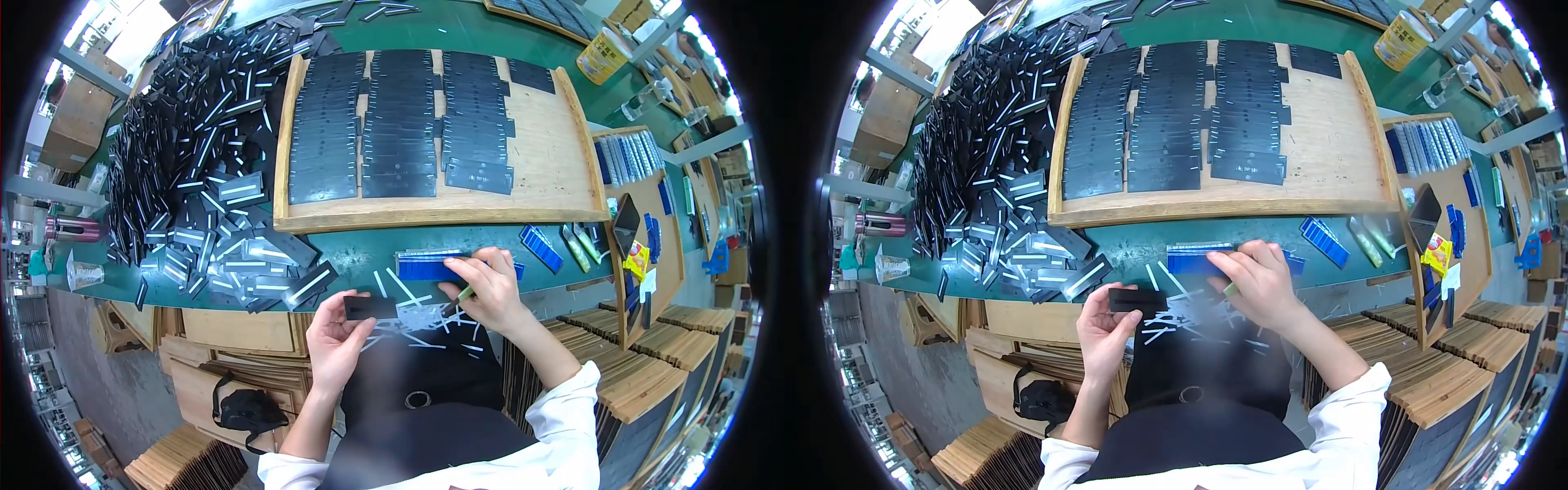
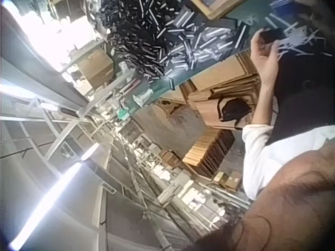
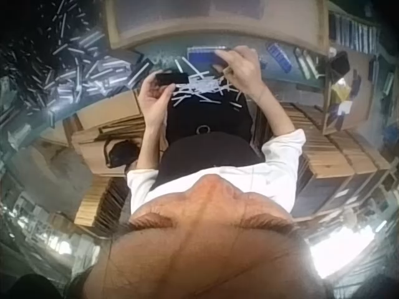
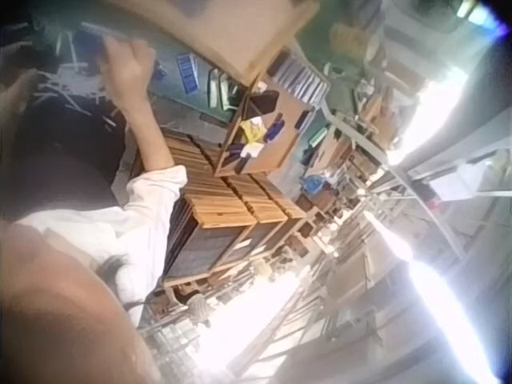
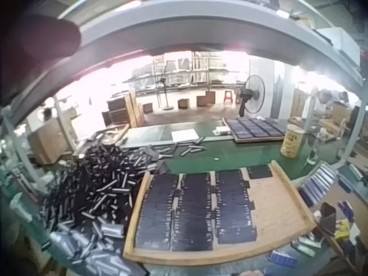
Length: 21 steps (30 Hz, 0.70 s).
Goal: The person assembles small black rectangular plates and blue components into a wooden tray by hand at a factory workbench.
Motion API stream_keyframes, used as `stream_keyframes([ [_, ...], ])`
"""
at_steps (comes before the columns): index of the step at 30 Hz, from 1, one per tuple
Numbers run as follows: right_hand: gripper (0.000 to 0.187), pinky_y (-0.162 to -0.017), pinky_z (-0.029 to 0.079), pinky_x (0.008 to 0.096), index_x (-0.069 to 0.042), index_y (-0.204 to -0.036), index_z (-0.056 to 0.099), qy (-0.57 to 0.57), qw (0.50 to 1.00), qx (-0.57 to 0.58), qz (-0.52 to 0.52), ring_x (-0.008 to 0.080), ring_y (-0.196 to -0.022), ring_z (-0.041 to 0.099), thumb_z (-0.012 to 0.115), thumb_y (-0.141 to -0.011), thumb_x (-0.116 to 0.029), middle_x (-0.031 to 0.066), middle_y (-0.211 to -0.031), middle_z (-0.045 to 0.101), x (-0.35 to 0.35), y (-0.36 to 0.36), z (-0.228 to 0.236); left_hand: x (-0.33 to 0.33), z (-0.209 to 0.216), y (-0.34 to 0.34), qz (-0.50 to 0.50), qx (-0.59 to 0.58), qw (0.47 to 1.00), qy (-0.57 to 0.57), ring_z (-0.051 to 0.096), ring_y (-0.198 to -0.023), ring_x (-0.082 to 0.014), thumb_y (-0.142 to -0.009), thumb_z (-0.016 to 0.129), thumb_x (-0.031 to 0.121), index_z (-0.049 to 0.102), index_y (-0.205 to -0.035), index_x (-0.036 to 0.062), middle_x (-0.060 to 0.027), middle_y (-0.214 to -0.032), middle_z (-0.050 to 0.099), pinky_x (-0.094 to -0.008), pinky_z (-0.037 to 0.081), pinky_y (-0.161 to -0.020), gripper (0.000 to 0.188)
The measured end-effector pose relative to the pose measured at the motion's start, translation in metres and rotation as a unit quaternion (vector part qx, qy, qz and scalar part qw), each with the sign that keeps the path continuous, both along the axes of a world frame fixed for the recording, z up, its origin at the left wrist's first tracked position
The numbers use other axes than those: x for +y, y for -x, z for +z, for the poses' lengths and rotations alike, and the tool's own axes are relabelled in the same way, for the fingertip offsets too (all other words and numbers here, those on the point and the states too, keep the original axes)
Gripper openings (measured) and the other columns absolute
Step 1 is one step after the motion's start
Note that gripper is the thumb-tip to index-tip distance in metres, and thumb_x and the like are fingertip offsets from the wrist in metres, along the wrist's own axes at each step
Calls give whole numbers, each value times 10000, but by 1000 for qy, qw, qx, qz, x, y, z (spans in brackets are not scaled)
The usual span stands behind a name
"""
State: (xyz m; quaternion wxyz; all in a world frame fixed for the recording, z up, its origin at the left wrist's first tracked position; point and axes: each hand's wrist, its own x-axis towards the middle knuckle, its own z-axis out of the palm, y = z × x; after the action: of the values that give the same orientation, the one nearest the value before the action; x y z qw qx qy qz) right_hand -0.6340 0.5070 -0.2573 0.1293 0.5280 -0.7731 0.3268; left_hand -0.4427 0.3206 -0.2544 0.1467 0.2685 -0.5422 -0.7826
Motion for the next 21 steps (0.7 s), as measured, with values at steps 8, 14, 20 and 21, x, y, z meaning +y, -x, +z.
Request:
stream_keyframes([
  [8,601,-767,395,354,-120,-1208,593,-22,1000,-13,-13,204,-861,566,829,-655,-140,-5,-894,673,2,2,-2,2,-2,2,-9,19,1000,7,650,-1049,-180,-854,623,-165,491,-1294,-19,-164,-1268,585,-267,566,-877,482],
  [14,598,-764,392,346,-126,-1213,593,-9,1000,2,-6,198,-861,566,829,-663,-152,-9,-896,676,2,1,2,2,-3,2,-8,17,1000,9,650,-1050,-183,-855,623,-162,489,-1293,-20,-166,-1265,587,-271,570,-875,480],
  [20,611,-769,389,343,-124,-1225,591,-16,1000,5,7,197,-847,569,834,-666,-164,-7,-884,677,6,-1,-3,3,-4,4,-10,17,1000,13,654,-1044,-182,-853,626,-160,488,-1293,-21,-167,-1264,590,-268,570,-870,482],
  [21,615,-772,387,344,-122,-1227,590,-16,1000,7,10,198,-845,569,835,-665,-165,-6,-875,677,6,-2,-2,4,-4,4,-9,16,1000,11,656,-1042,-182,-852,627,-159,487,-1294,-21,-167,-1264,590,-267,570,-870,483],
])
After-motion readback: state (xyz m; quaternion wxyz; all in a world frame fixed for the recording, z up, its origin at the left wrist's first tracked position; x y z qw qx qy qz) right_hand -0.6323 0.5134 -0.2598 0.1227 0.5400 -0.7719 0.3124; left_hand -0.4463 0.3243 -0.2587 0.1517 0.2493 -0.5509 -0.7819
